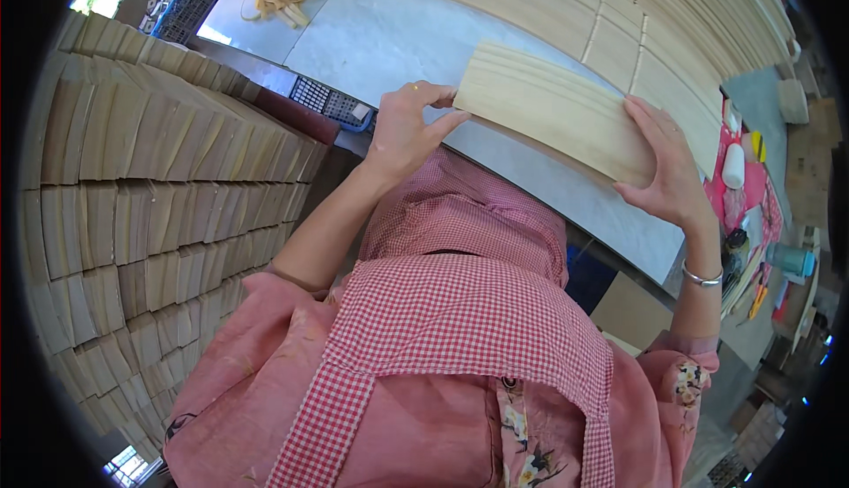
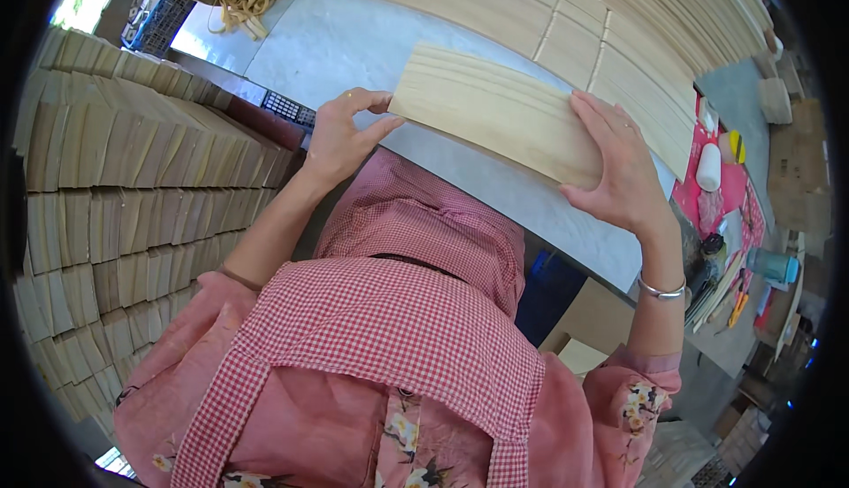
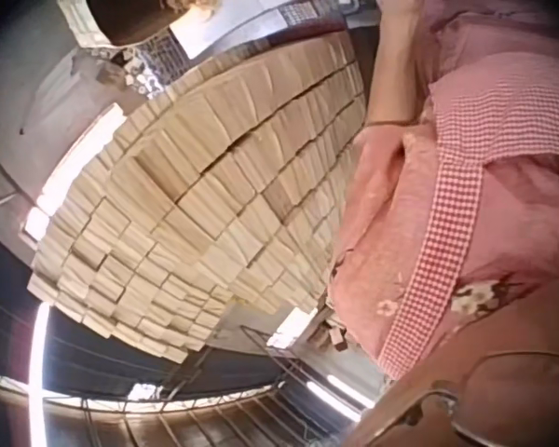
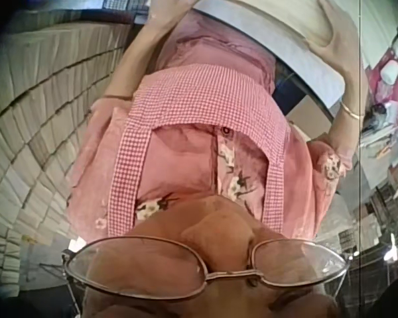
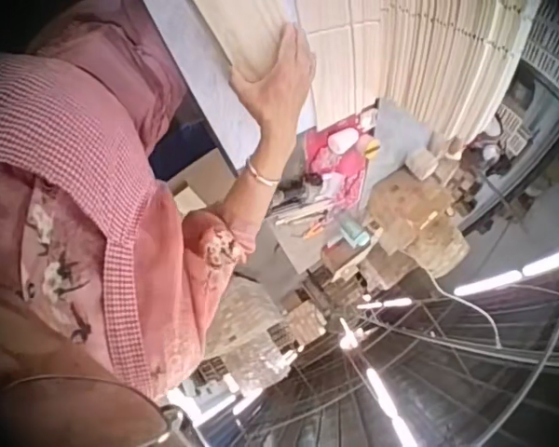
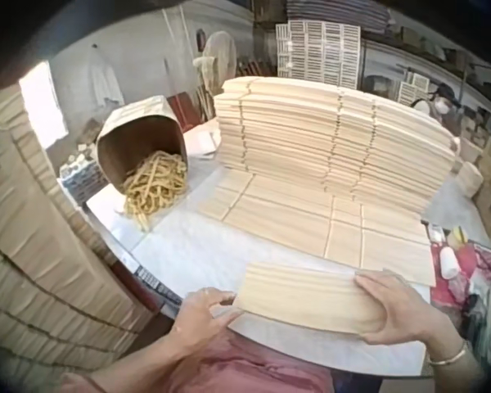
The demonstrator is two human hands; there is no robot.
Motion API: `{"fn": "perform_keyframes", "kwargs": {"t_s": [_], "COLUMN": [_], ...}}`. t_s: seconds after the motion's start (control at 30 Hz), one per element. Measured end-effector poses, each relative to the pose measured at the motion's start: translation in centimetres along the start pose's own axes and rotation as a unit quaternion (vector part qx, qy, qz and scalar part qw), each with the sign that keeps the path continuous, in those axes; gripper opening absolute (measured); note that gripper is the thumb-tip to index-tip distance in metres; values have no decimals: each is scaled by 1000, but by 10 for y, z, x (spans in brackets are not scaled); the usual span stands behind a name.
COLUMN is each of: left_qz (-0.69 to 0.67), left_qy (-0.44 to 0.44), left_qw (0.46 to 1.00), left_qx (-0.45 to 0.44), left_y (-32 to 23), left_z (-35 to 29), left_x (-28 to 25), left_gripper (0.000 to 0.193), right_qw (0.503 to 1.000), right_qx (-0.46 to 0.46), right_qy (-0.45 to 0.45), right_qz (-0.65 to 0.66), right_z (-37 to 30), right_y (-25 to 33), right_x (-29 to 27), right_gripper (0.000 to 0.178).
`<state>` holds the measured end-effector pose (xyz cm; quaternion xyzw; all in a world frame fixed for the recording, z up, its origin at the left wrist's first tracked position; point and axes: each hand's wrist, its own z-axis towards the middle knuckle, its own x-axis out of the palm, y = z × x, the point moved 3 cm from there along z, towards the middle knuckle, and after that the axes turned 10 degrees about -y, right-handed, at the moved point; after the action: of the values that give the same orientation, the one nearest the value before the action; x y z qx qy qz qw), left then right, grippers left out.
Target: Assemble small wooden frames or boxes using glue and a pneumatic nail gun.
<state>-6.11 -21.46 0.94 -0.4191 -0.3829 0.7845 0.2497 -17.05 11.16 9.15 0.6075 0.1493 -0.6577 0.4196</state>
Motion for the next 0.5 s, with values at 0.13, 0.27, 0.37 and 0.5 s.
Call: {"fn": "perform_keyframes", "kwargs": {"t_s": [0.13,0.27,0.37,0.5], "left_qz": [60,168,199,240], "left_qy": [22,30,31,27], "left_qw": [997,976,968,954], "left_qx": [36,133,153,177], "left_y": [-5,-16,-18,-21], "left_z": [8,13,12,11], "left_x": [2,-1,-1,1], "left_gripper": [25,19,19,18], "right_qw": [1000,1000,1000,1000], "right_qx": [19,9,10,1], "right_qy": [14,20,21,21], "right_qz": [6,0,-5,-12], "right_z": [0,0,-1,-5], "right_y": [-12,-16,-19,-22], "right_x": [5,14,21,26], "right_gripper": [94,94,93,93]}}
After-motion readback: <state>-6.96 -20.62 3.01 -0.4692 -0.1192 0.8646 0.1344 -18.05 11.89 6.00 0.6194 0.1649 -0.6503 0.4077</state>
